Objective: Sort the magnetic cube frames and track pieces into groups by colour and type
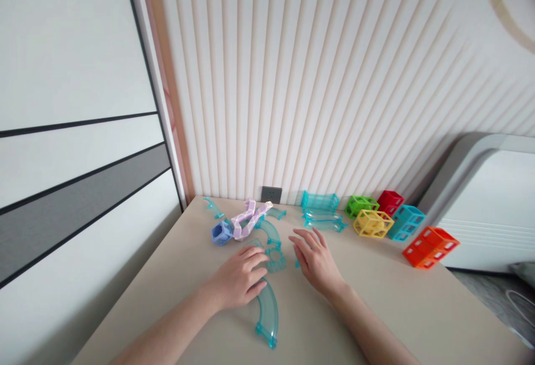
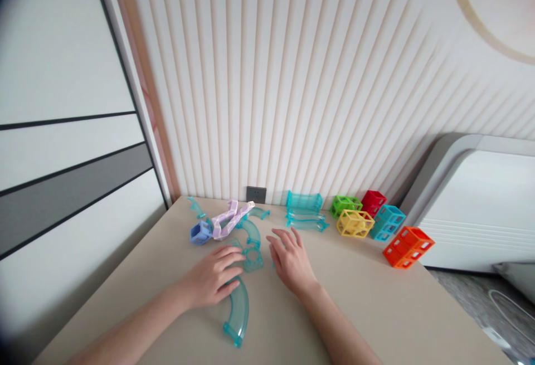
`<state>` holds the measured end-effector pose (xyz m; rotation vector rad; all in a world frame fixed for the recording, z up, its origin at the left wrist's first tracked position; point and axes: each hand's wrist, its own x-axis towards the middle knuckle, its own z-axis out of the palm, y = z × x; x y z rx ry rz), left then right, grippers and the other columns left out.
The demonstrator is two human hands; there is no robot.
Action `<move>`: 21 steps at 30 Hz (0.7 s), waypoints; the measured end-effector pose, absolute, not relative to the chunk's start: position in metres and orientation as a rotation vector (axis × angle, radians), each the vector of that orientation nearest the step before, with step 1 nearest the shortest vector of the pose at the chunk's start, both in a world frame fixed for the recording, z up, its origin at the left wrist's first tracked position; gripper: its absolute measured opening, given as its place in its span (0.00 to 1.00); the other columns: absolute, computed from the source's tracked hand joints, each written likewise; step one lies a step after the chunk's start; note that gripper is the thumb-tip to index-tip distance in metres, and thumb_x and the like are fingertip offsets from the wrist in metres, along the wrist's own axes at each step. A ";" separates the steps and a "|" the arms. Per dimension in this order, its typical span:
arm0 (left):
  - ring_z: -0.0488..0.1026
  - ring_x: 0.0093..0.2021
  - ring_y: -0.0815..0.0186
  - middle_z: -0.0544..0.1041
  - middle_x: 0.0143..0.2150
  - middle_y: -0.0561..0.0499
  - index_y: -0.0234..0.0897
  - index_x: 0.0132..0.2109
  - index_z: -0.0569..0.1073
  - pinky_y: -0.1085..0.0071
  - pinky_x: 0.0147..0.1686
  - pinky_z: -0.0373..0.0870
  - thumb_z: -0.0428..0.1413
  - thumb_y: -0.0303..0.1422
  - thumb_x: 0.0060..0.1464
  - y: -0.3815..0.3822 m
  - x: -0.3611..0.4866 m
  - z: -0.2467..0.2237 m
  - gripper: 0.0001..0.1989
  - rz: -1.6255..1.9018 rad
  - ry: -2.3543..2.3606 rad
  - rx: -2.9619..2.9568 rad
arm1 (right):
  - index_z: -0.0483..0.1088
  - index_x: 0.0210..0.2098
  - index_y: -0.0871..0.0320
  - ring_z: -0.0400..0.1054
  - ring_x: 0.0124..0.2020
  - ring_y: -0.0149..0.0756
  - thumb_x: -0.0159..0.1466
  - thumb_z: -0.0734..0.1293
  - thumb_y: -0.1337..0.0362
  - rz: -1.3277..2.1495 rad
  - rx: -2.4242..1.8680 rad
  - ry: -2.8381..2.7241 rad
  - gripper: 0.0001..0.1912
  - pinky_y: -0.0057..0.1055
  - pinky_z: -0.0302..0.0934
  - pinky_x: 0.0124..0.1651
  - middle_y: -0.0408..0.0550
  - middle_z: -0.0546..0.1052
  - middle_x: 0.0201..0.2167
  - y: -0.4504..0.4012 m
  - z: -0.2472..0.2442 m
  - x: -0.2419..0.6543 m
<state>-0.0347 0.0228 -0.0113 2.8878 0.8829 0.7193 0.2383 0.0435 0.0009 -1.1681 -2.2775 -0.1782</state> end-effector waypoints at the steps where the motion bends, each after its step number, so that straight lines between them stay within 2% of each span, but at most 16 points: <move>1: 0.69 0.60 0.54 0.77 0.56 0.45 0.39 0.46 0.78 0.54 0.63 0.64 0.54 0.36 0.64 0.023 -0.036 -0.009 0.10 0.706 0.865 2.917 | 0.73 0.53 0.53 0.73 0.54 0.45 0.73 0.58 0.66 -0.156 -1.210 -2.243 0.15 0.55 0.58 0.64 0.55 0.79 0.50 0.047 0.003 0.249; 3: 0.68 0.62 0.54 0.77 0.57 0.45 0.38 0.47 0.78 0.53 0.65 0.61 0.54 0.37 0.64 0.022 -0.037 -0.006 0.11 0.675 0.823 2.962 | 0.73 0.53 0.54 0.75 0.51 0.44 0.74 0.57 0.64 -0.072 -1.244 -2.235 0.16 0.48 0.66 0.58 0.55 0.80 0.49 0.051 0.005 0.272; 5: 0.68 0.62 0.54 0.77 0.58 0.44 0.38 0.48 0.77 0.53 0.66 0.59 0.55 0.39 0.64 0.020 -0.038 -0.003 0.12 0.641 0.780 2.996 | 0.72 0.56 0.53 0.74 0.54 0.44 0.73 0.60 0.60 0.039 -1.214 -2.310 0.16 0.44 0.68 0.57 0.54 0.79 0.52 0.054 0.003 0.291; 9: 0.67 0.64 0.55 0.76 0.59 0.44 0.37 0.49 0.77 0.54 0.68 0.56 0.54 0.38 0.64 0.016 -0.037 0.000 0.13 0.591 0.732 3.052 | 0.69 0.62 0.52 0.71 0.59 0.46 0.70 0.65 0.57 0.147 -1.177 -2.414 0.22 0.46 0.66 0.61 0.55 0.76 0.58 0.056 -0.003 0.306; 12: 0.66 0.64 0.55 0.76 0.59 0.44 0.37 0.50 0.76 0.56 0.69 0.54 0.53 0.37 0.65 0.013 -0.036 0.000 0.13 0.556 0.707 3.064 | 0.70 0.61 0.53 0.71 0.58 0.47 0.68 0.66 0.55 0.163 -1.191 -2.433 0.23 0.47 0.65 0.61 0.55 0.77 0.57 0.057 -0.004 0.303; 15: 0.68 0.63 0.55 0.77 0.56 0.44 0.36 0.51 0.75 0.55 0.70 0.52 0.53 0.38 0.65 0.010 -0.035 0.001 0.14 0.484 0.670 3.061 | 0.72 0.59 0.52 0.72 0.57 0.47 0.68 0.67 0.54 0.163 -1.228 -2.433 0.22 0.47 0.65 0.61 0.54 0.79 0.55 0.057 -0.002 0.303; 18: 0.70 0.60 0.55 0.79 0.52 0.46 0.36 0.53 0.74 0.54 0.70 0.52 0.54 0.38 0.64 0.009 -0.035 0.004 0.15 0.422 0.656 3.042 | 0.75 0.56 0.51 0.74 0.54 0.46 0.69 0.65 0.55 0.151 -1.285 -2.414 0.18 0.46 0.66 0.60 0.53 0.80 0.53 0.059 -0.006 0.311; 21: 0.70 0.59 0.55 0.79 0.52 0.46 0.37 0.55 0.73 0.54 0.69 0.54 0.55 0.37 0.62 0.007 -0.035 0.008 0.16 0.405 0.643 3.028 | 0.75 0.55 0.49 0.74 0.53 0.45 0.70 0.62 0.62 0.130 -1.340 -2.395 0.17 0.45 0.66 0.59 0.50 0.80 0.52 0.062 -0.012 0.320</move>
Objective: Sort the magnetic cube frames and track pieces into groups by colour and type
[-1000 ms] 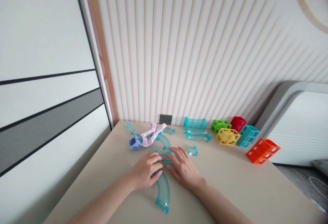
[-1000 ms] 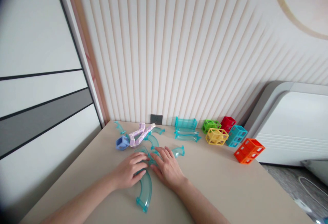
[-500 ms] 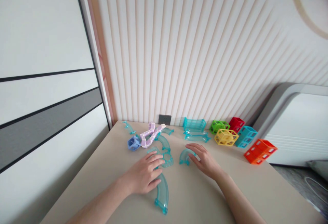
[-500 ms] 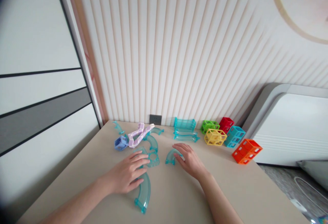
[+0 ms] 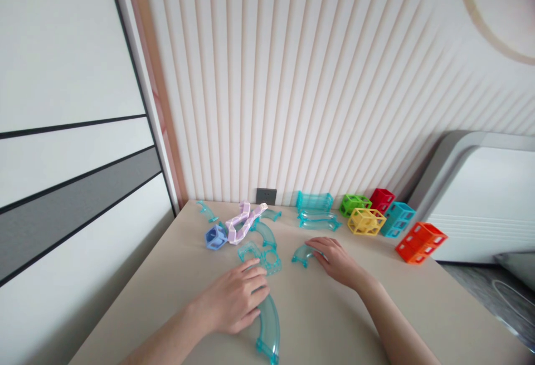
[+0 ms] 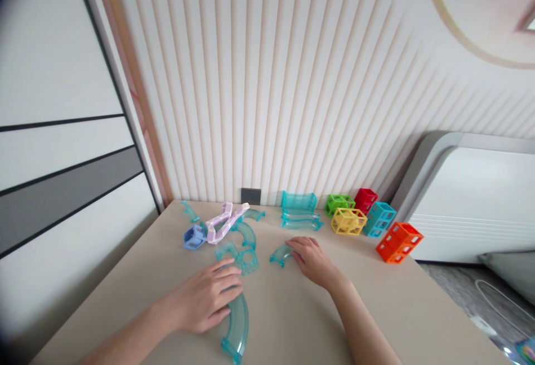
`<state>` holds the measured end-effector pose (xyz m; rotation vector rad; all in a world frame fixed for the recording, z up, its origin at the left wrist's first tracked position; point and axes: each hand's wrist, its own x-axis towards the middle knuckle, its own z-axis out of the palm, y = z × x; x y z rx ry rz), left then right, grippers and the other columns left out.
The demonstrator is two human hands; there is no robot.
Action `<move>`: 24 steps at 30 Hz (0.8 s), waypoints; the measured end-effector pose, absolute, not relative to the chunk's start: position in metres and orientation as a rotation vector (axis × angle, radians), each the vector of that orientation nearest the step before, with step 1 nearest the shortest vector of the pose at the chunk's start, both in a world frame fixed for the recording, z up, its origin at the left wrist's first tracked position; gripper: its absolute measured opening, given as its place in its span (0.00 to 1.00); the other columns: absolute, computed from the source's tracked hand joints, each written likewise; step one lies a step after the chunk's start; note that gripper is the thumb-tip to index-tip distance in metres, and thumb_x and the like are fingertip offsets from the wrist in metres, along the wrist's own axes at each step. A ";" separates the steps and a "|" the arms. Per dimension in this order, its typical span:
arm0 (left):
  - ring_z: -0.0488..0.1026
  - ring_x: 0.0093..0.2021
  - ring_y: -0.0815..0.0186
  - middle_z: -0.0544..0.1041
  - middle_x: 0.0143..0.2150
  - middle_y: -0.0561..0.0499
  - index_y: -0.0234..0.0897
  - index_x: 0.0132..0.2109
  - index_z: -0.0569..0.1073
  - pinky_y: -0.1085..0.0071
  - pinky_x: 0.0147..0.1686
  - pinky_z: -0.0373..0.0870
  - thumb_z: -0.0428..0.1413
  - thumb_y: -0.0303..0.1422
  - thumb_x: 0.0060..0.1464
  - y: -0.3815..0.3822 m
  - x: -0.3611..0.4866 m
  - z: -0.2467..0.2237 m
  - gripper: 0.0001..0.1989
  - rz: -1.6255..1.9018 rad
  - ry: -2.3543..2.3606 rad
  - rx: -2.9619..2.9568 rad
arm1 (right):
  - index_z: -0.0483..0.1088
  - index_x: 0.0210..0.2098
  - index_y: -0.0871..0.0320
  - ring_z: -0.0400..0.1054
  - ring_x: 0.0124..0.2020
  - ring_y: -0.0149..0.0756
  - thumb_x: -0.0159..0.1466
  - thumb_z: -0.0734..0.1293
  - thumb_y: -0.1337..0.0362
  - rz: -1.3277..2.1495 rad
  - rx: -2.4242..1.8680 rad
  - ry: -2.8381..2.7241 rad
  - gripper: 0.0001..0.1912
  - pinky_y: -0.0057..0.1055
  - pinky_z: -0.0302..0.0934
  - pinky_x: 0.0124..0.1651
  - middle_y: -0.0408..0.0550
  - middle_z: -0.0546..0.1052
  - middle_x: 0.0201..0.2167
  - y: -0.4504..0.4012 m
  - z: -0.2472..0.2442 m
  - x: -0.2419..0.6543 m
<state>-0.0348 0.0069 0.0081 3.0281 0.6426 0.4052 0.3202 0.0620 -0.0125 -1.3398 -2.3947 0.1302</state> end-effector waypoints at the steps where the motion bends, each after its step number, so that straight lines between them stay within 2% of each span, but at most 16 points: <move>1: 0.70 0.59 0.55 0.78 0.54 0.46 0.38 0.55 0.72 0.55 0.69 0.55 0.56 0.37 0.62 0.006 -0.035 0.009 0.17 0.402 0.639 3.028 | 0.75 0.55 0.48 0.74 0.53 0.45 0.70 0.61 0.63 0.126 -1.353 -2.390 0.17 0.45 0.66 0.59 0.50 0.80 0.52 0.063 -0.014 0.322; 4: 0.70 0.59 0.56 0.76 0.56 0.46 0.40 0.57 0.72 0.57 0.68 0.57 0.56 0.32 0.60 0.004 -0.034 0.011 0.18 0.388 0.652 3.038 | 0.75 0.55 0.49 0.74 0.53 0.46 0.68 0.64 0.62 0.121 -1.395 -2.389 0.18 0.47 0.67 0.58 0.51 0.80 0.51 0.065 -0.016 0.324; 8: 0.72 0.56 0.58 0.76 0.53 0.47 0.41 0.57 0.72 0.60 0.64 0.63 0.55 0.26 0.61 0.004 -0.033 0.010 0.18 0.350 0.717 3.029 | 0.75 0.55 0.50 0.75 0.52 0.48 0.67 0.66 0.60 0.120 -1.422 -2.389 0.17 0.48 0.67 0.58 0.53 0.80 0.50 0.066 -0.016 0.322; 11: 0.74 0.54 0.57 0.76 0.52 0.47 0.41 0.57 0.71 0.63 0.57 0.71 0.59 0.31 0.61 0.006 -0.033 0.008 0.18 0.284 0.741 2.994 | 0.75 0.55 0.52 0.75 0.52 0.47 0.67 0.66 0.60 0.144 -1.411 -2.375 0.17 0.47 0.68 0.58 0.54 0.79 0.51 0.066 -0.014 0.323; 15: 0.76 0.50 0.56 0.77 0.51 0.46 0.39 0.60 0.68 0.63 0.52 0.74 0.66 0.41 0.54 0.009 -0.033 0.003 0.29 0.266 0.752 2.936 | 0.73 0.57 0.52 0.75 0.50 0.46 0.69 0.64 0.61 0.184 -1.403 -2.359 0.17 0.44 0.69 0.55 0.54 0.78 0.51 0.064 -0.006 0.324; 19: 0.78 0.48 0.55 0.77 0.49 0.45 0.37 0.61 0.67 0.63 0.48 0.76 0.67 0.46 0.50 0.007 -0.028 -0.005 0.35 0.306 0.871 2.876 | 0.72 0.57 0.51 0.75 0.50 0.45 0.70 0.64 0.58 0.174 -1.352 -2.282 0.18 0.42 0.70 0.55 0.53 0.78 0.51 0.056 0.006 0.312; 24: 0.77 0.49 0.49 0.78 0.49 0.40 0.32 0.62 0.66 0.59 0.50 0.76 0.65 0.52 0.49 0.004 -0.020 -0.011 0.41 0.397 1.073 2.855 | 0.74 0.56 0.50 0.75 0.49 0.44 0.69 0.65 0.57 0.172 -1.207 -2.335 0.17 0.39 0.70 0.54 0.53 0.78 0.50 0.041 0.014 0.286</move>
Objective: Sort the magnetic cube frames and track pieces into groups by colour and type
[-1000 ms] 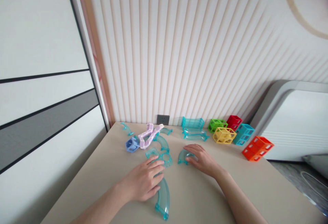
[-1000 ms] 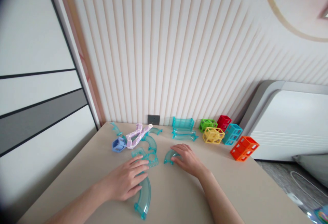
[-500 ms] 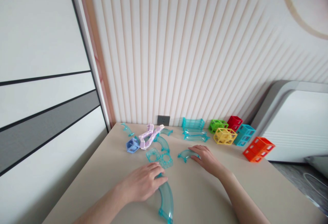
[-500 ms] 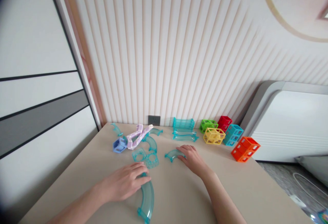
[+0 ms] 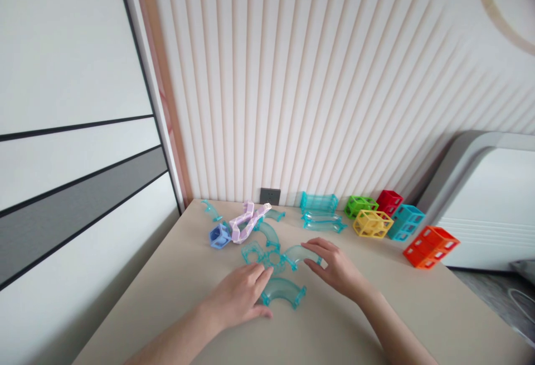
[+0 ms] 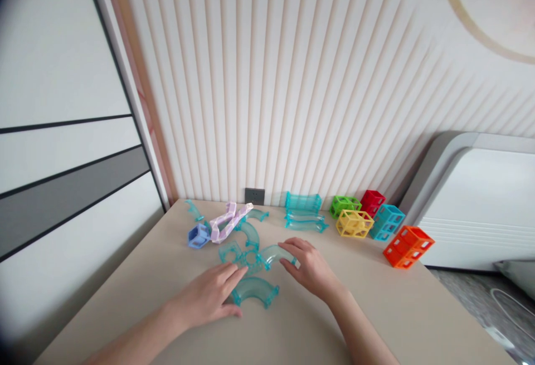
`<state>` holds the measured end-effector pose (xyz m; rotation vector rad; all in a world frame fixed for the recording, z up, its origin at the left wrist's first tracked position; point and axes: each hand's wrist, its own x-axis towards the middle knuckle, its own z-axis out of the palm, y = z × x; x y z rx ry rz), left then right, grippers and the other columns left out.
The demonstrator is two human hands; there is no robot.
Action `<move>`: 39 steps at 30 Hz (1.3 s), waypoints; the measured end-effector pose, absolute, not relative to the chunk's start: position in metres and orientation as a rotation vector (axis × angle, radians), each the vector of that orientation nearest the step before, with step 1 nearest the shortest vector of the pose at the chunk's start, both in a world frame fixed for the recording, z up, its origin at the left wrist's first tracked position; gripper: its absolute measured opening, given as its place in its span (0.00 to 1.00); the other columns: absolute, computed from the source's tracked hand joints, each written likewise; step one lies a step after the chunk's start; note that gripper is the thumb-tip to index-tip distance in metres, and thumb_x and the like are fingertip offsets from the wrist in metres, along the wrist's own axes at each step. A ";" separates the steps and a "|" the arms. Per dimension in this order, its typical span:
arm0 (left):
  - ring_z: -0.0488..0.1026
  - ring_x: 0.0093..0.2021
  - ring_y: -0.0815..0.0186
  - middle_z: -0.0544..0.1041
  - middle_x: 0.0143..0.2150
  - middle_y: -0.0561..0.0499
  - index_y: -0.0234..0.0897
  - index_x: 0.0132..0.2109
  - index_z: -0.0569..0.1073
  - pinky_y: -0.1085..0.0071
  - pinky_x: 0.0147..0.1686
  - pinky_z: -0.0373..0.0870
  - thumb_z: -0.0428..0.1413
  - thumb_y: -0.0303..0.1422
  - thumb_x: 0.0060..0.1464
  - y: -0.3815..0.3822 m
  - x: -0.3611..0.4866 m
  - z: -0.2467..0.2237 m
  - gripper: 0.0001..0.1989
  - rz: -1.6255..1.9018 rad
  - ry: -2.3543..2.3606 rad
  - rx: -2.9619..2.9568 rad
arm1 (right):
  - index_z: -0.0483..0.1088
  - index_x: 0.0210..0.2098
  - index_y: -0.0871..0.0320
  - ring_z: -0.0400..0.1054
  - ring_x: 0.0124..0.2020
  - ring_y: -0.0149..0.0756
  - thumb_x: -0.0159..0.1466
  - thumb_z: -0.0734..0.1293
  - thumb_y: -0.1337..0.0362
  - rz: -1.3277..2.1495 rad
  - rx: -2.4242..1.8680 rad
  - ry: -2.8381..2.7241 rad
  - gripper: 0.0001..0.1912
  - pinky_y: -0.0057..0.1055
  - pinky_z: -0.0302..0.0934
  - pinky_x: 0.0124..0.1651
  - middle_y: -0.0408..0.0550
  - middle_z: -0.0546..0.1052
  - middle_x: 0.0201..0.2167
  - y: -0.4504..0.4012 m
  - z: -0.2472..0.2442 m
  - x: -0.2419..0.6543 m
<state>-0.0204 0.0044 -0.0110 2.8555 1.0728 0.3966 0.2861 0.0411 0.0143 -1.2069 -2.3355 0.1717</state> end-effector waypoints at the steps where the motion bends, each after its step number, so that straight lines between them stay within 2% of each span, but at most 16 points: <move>1: 0.78 0.49 0.48 0.78 0.48 0.38 0.31 0.61 0.66 0.58 0.49 0.76 0.63 0.55 0.49 0.004 -0.020 -0.010 0.42 0.424 1.103 2.841 | 0.74 0.56 0.51 0.75 0.48 0.44 0.69 0.65 0.57 0.167 -1.176 -2.365 0.17 0.39 0.70 0.53 0.53 0.79 0.49 0.038 0.015 0.281; 6: 0.79 0.45 0.47 0.79 0.46 0.35 0.29 0.57 0.70 0.54 0.44 0.78 0.50 0.66 0.52 0.005 -0.023 0.000 0.44 0.522 1.262 2.733 | 0.74 0.54 0.55 0.76 0.46 0.44 0.68 0.66 0.59 0.102 -1.096 -2.438 0.16 0.40 0.70 0.50 0.55 0.79 0.46 0.025 0.019 0.260; 9: 0.79 0.46 0.47 0.80 0.46 0.36 0.30 0.58 0.68 0.54 0.45 0.77 0.50 0.65 0.53 0.005 -0.023 0.004 0.43 0.559 1.258 2.722 | 0.74 0.54 0.55 0.76 0.44 0.44 0.67 0.67 0.61 0.075 -1.080 -2.481 0.16 0.41 0.70 0.48 0.55 0.79 0.45 0.018 0.020 0.248; 12: 0.79 0.45 0.48 0.80 0.45 0.39 0.33 0.55 0.68 0.55 0.45 0.77 0.58 0.59 0.52 0.004 -0.020 0.003 0.37 0.546 1.239 2.702 | 0.74 0.53 0.55 0.75 0.44 0.45 0.66 0.68 0.63 0.083 -1.093 -2.498 0.16 0.41 0.69 0.48 0.54 0.79 0.45 0.011 0.017 0.239; 15: 0.79 0.45 0.51 0.80 0.43 0.43 0.36 0.49 0.69 0.58 0.45 0.77 0.61 0.46 0.55 0.002 -0.017 0.001 0.22 0.515 1.250 2.651 | 0.73 0.53 0.55 0.75 0.44 0.44 0.66 0.69 0.63 0.113 -1.139 -2.516 0.15 0.39 0.69 0.48 0.53 0.79 0.45 0.006 0.015 0.233; 17: 0.79 0.45 0.54 0.80 0.42 0.45 0.38 0.46 0.69 0.60 0.46 0.76 0.61 0.39 0.55 0.001 -0.016 0.000 0.15 0.508 1.260 2.625 | 0.72 0.53 0.55 0.75 0.44 0.44 0.66 0.69 0.63 0.128 -1.157 -2.541 0.16 0.38 0.69 0.48 0.53 0.79 0.45 0.004 0.014 0.232; 19: 0.79 0.45 0.55 0.80 0.42 0.46 0.38 0.47 0.68 0.61 0.47 0.76 0.60 0.36 0.54 0.001 -0.016 0.001 0.15 0.508 1.255 2.612 | 0.71 0.54 0.56 0.75 0.43 0.44 0.67 0.68 0.63 0.111 -1.153 -2.575 0.16 0.38 0.68 0.47 0.53 0.79 0.44 0.004 0.014 0.231; 24: 0.77 0.49 0.53 0.79 0.49 0.43 0.37 0.57 0.65 0.61 0.50 0.75 0.57 0.33 0.53 0.000 -0.017 0.004 0.24 0.531 1.193 2.657 | 0.68 0.58 0.56 0.74 0.40 0.43 0.68 0.66 0.60 0.042 -1.096 -2.656 0.20 0.37 0.67 0.44 0.54 0.78 0.43 0.002 0.019 0.229; 26: 0.77 0.49 0.53 0.79 0.48 0.43 0.36 0.57 0.66 0.60 0.50 0.75 0.57 0.34 0.54 0.000 -0.017 0.004 0.24 0.519 1.172 2.690 | 0.68 0.59 0.56 0.74 0.40 0.43 0.69 0.65 0.58 0.051 -1.086 -2.678 0.20 0.37 0.66 0.43 0.53 0.77 0.43 0.001 0.021 0.228; 32: 0.77 0.43 0.52 0.79 0.41 0.45 0.37 0.48 0.72 0.57 0.43 0.76 0.56 0.39 0.55 -0.001 -0.016 0.006 0.15 0.395 1.225 2.745 | 0.67 0.60 0.55 0.73 0.42 0.45 0.68 0.65 0.50 0.137 -1.109 -2.730 0.25 0.39 0.65 0.45 0.54 0.77 0.44 0.002 0.021 0.229; 35: 0.77 0.43 0.52 0.79 0.40 0.45 0.37 0.46 0.73 0.57 0.43 0.76 0.57 0.43 0.56 -0.001 -0.016 0.007 0.16 0.367 1.250 2.745 | 0.64 0.63 0.54 0.73 0.43 0.47 0.67 0.66 0.48 0.147 -1.139 -2.757 0.29 0.40 0.65 0.45 0.53 0.76 0.44 0.004 0.017 0.230; 39: 0.77 0.43 0.51 0.78 0.39 0.45 0.36 0.44 0.73 0.56 0.43 0.75 0.60 0.50 0.53 -0.001 -0.015 0.006 0.22 0.343 1.252 2.748 | 0.62 0.65 0.53 0.74 0.42 0.46 0.70 0.63 0.50 0.130 -1.189 -2.774 0.28 0.38 0.64 0.44 0.53 0.76 0.44 0.005 0.016 0.229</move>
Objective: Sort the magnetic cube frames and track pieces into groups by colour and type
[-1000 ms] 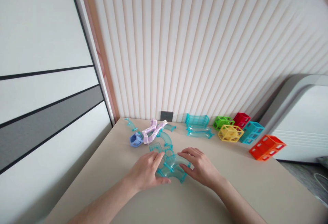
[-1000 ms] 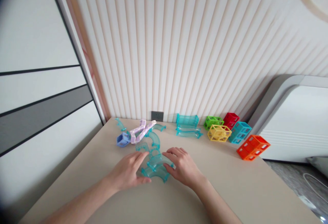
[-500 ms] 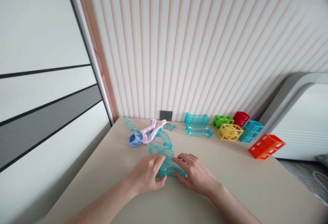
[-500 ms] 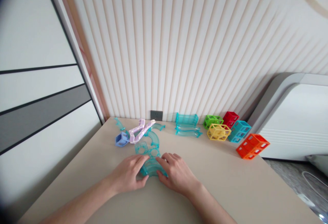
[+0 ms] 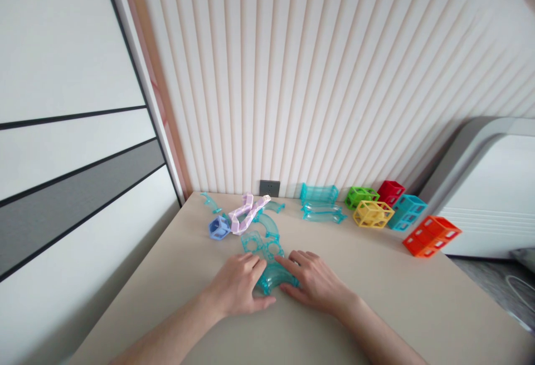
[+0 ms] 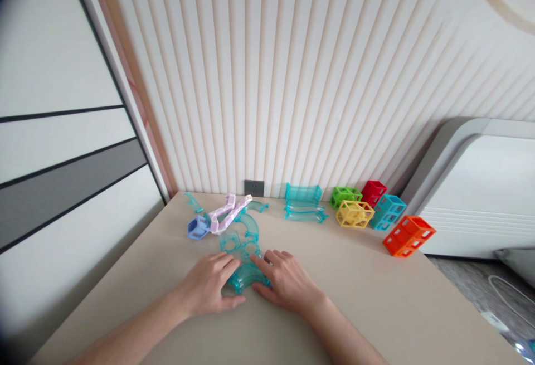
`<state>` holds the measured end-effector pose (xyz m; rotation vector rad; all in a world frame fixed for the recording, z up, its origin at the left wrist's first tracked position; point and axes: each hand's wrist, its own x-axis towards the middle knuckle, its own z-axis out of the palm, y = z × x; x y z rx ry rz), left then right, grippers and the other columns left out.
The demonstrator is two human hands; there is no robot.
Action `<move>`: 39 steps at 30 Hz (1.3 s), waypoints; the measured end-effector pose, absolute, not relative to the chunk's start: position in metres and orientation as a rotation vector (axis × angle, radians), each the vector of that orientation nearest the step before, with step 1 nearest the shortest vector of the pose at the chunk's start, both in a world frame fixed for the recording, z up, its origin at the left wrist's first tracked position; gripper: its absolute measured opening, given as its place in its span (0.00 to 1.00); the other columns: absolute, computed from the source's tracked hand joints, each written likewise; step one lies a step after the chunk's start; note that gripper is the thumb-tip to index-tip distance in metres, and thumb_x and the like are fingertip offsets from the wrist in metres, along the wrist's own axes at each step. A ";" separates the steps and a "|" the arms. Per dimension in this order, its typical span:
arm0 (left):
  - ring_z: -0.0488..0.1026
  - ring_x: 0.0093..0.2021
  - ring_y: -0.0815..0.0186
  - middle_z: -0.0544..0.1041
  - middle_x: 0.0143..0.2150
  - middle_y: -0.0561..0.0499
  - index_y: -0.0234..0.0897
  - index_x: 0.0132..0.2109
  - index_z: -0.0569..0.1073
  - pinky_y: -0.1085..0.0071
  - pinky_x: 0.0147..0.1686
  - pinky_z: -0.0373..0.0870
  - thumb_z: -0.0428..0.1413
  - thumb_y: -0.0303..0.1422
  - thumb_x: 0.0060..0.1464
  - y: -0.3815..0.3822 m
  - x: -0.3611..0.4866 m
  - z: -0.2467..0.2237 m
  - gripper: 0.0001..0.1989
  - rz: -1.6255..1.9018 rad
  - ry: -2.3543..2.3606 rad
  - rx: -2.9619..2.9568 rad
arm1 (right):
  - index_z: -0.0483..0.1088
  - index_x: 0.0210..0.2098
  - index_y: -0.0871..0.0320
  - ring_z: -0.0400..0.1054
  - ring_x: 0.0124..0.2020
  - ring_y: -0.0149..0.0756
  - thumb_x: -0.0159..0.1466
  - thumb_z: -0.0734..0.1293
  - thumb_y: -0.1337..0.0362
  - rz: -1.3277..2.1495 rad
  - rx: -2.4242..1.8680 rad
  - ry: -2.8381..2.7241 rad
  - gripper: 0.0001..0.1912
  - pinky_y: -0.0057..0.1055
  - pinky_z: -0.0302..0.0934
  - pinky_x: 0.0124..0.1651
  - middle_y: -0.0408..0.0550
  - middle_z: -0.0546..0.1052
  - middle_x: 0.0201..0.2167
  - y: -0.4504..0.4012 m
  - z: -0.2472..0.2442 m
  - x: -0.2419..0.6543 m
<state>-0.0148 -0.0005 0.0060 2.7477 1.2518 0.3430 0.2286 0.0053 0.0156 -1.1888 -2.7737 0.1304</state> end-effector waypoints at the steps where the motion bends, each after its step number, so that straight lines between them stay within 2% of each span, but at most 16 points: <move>1: 0.77 0.43 0.51 0.78 0.40 0.45 0.36 0.45 0.73 0.56 0.43 0.75 0.60 0.51 0.53 -0.001 -0.015 0.005 0.22 0.343 1.252 2.752 | 0.62 0.65 0.53 0.73 0.42 0.46 0.70 0.62 0.50 0.127 -1.190 -2.777 0.27 0.38 0.64 0.43 0.53 0.76 0.44 0.005 0.016 0.228; 4: 0.77 0.44 0.53 0.78 0.41 0.46 0.37 0.47 0.73 0.58 0.43 0.75 0.59 0.49 0.55 0.000 -0.015 0.003 0.21 0.361 1.256 2.757 | 0.62 0.65 0.54 0.73 0.41 0.46 0.70 0.60 0.44 0.129 -1.156 -2.788 0.30 0.38 0.64 0.43 0.53 0.76 0.44 0.005 0.020 0.228; 6: 0.76 0.44 0.54 0.78 0.42 0.47 0.39 0.48 0.72 0.60 0.44 0.75 0.59 0.46 0.56 0.000 -0.015 0.002 0.18 0.374 1.264 2.754 | 0.64 0.63 0.55 0.73 0.41 0.46 0.70 0.58 0.44 0.133 -1.138 -2.784 0.30 0.39 0.63 0.43 0.53 0.75 0.43 0.005 0.022 0.228; 9: 0.76 0.45 0.54 0.77 0.43 0.47 0.40 0.48 0.72 0.60 0.44 0.74 0.59 0.43 0.56 0.001 -0.016 0.003 0.16 0.384 1.302 2.733 | 0.65 0.61 0.56 0.72 0.40 0.45 0.72 0.57 0.52 0.126 -1.141 -2.768 0.24 0.39 0.62 0.43 0.53 0.76 0.41 0.004 0.023 0.228; 12: 0.76 0.47 0.53 0.76 0.46 0.46 0.40 0.49 0.71 0.60 0.45 0.74 0.59 0.41 0.55 0.002 -0.017 0.005 0.17 0.398 1.341 2.695 | 0.67 0.60 0.58 0.72 0.40 0.44 0.70 0.60 0.56 0.101 -1.136 -2.742 0.22 0.38 0.62 0.42 0.52 0.76 0.40 0.004 0.019 0.227; 20: 0.76 0.48 0.52 0.76 0.46 0.46 0.40 0.49 0.72 0.58 0.45 0.74 0.59 0.42 0.55 0.004 -0.019 0.007 0.17 0.371 1.428 2.634 | 0.68 0.59 0.57 0.72 0.40 0.42 0.68 0.64 0.55 0.052 -1.091 -2.658 0.23 0.35 0.62 0.42 0.52 0.77 0.39 0.005 0.016 0.228; 32: 0.77 0.46 0.52 0.78 0.44 0.45 0.37 0.42 0.72 0.59 0.42 0.74 0.58 0.44 0.55 0.004 -0.017 0.009 0.15 0.306 1.519 2.631 | 0.69 0.58 0.57 0.72 0.39 0.43 0.67 0.65 0.48 0.052 -1.152 -2.706 0.26 0.36 0.58 0.41 0.51 0.79 0.38 0.005 0.020 0.231; 39: 0.77 0.44 0.51 0.78 0.42 0.45 0.37 0.41 0.72 0.59 0.40 0.74 0.58 0.45 0.54 0.005 -0.019 0.006 0.16 0.311 1.531 2.643 | 0.69 0.58 0.56 0.74 0.38 0.42 0.67 0.66 0.50 0.027 -1.174 -2.697 0.25 0.36 0.58 0.41 0.50 0.80 0.37 0.003 0.021 0.231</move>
